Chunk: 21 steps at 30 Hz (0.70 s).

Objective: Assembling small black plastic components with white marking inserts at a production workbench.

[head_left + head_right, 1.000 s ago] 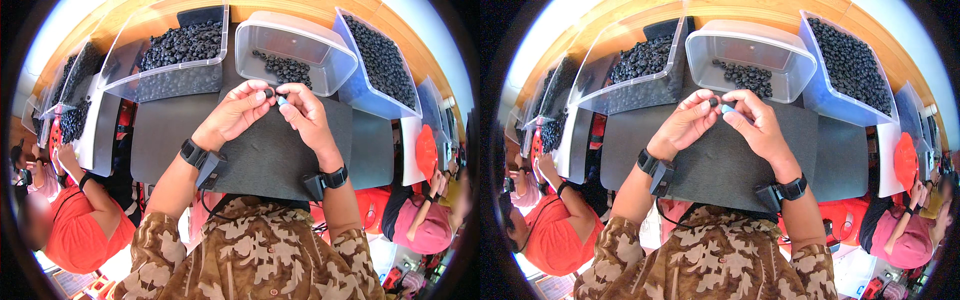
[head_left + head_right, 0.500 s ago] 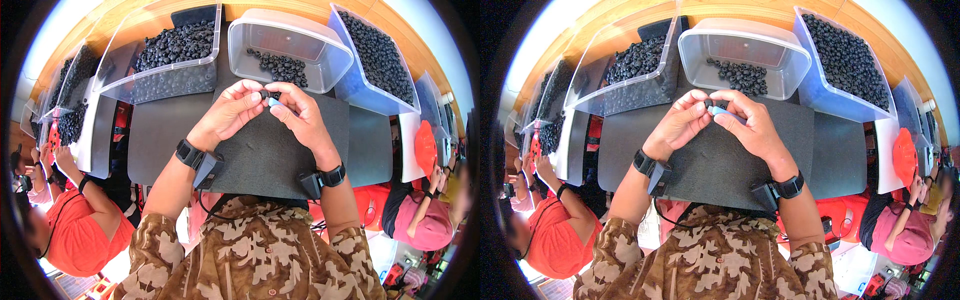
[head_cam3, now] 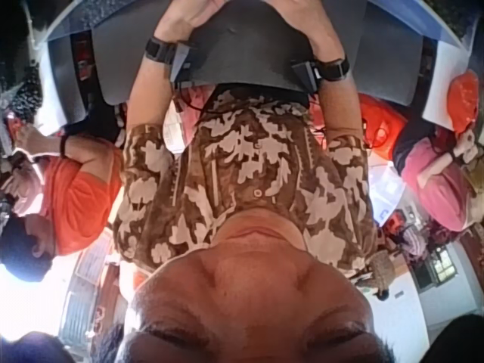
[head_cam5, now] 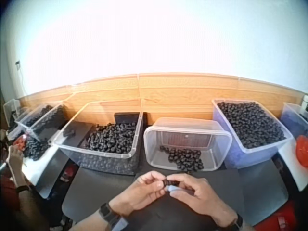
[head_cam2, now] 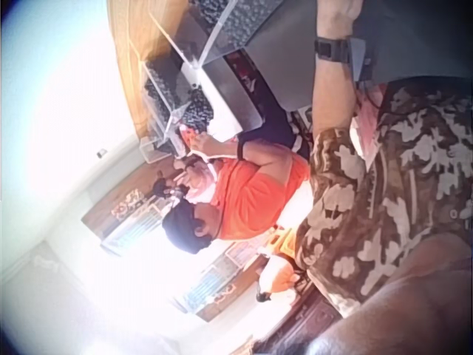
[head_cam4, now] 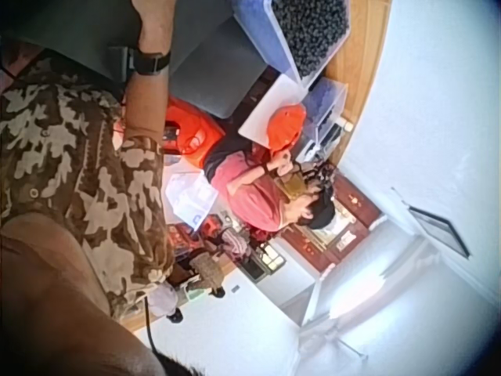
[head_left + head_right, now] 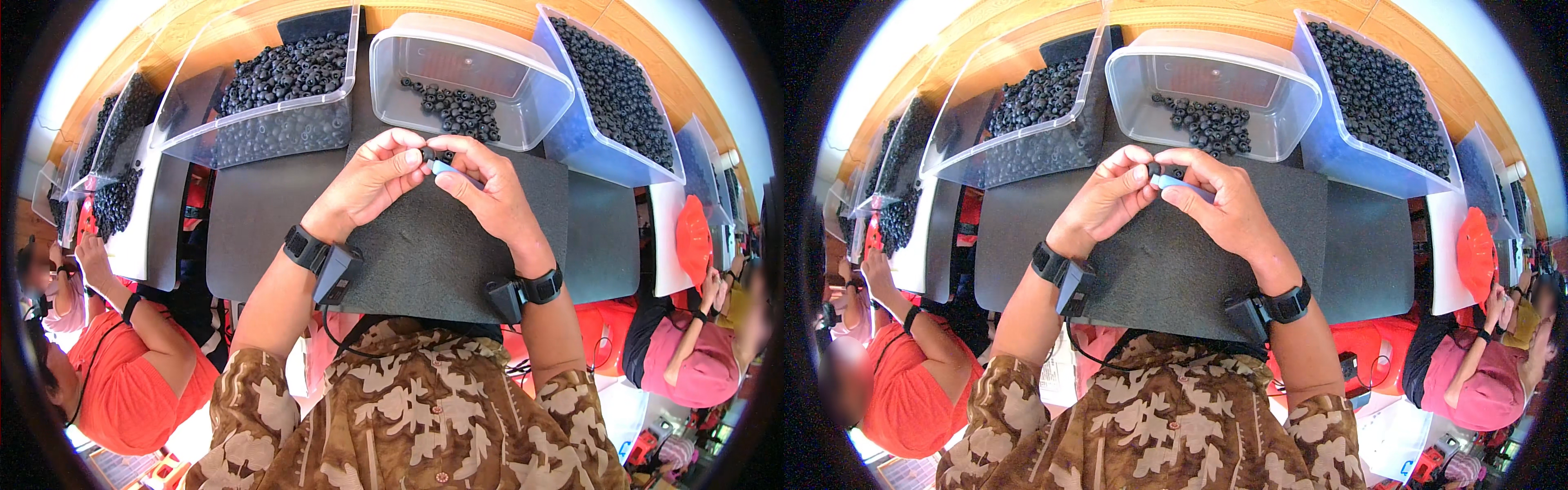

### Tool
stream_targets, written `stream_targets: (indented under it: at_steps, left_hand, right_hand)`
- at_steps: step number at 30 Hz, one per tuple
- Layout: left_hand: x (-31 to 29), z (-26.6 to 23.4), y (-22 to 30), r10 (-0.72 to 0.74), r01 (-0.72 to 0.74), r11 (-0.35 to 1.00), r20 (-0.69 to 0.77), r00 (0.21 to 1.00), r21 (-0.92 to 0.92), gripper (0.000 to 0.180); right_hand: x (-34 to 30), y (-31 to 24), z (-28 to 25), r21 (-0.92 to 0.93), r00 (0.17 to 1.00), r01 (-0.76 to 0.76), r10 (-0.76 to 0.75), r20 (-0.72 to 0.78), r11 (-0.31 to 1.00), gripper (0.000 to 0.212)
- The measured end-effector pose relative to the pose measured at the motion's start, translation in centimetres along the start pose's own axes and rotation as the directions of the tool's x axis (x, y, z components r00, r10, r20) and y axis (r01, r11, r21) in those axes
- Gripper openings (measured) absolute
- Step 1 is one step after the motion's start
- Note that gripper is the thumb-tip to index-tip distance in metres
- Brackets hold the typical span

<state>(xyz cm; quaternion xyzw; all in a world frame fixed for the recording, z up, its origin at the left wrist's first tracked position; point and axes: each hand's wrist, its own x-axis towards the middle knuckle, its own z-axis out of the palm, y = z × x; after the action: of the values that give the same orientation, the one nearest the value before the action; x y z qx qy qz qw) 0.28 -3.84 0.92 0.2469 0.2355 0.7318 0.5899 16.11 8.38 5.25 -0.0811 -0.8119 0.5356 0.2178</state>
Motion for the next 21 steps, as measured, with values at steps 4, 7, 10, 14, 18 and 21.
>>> stream_targets:
  at_steps: [4, 7, 10, 14, 18, 21]
  left_hand:
    - [0.12, -0.06, 0.03, -0.007, 0.007, 1.0, -0.001, 1.0, 0.006, 0.014]
    - [0.18, -0.19, 0.03, -0.005, 0.004, 1.0, 0.009, 1.0, 0.028, 0.014]
    - [0.03, -0.14, 0.07, -0.001, 0.001, 1.0, 0.006, 1.0, 0.031, 0.014]
    - [-0.07, 0.07, 0.08, -0.006, 0.005, 0.999, 0.012, 1.0, 0.036, 0.014]
    - [-0.07, 0.12, 0.11, -0.001, 0.0, 0.999, 0.025, 1.0, 0.055, 0.011]
    - [-0.16, 0.22, 0.27, -0.021, 0.018, 0.995, 0.032, 0.999, 0.097, 0.01]
  right_hand:
    - [0.05, 0.28, -0.04, 0.033, 1.0, -0.001, 0.001, 0.0, 0.999, 0.033]
    - [0.06, 0.4, -0.18, 0.048, 1.0, -0.01, 0.009, 0.01, 0.999, 0.034]
    - [-0.03, 0.22, -0.07, 0.048, 1.0, -0.022, 0.021, 0.019, 0.999, 0.034]
    - [-0.18, 0.39, -0.02, 0.1, 0.999, -0.027, 0.025, 0.022, 0.995, 0.033]
    - [-0.16, 0.12, -0.31, 0.134, 0.996, -0.086, 0.08, 0.049, 0.987, 0.031]
    - [-0.04, 0.16, -0.39, 0.147, 0.993, -0.101, 0.091, 0.069, 0.984, 0.029]
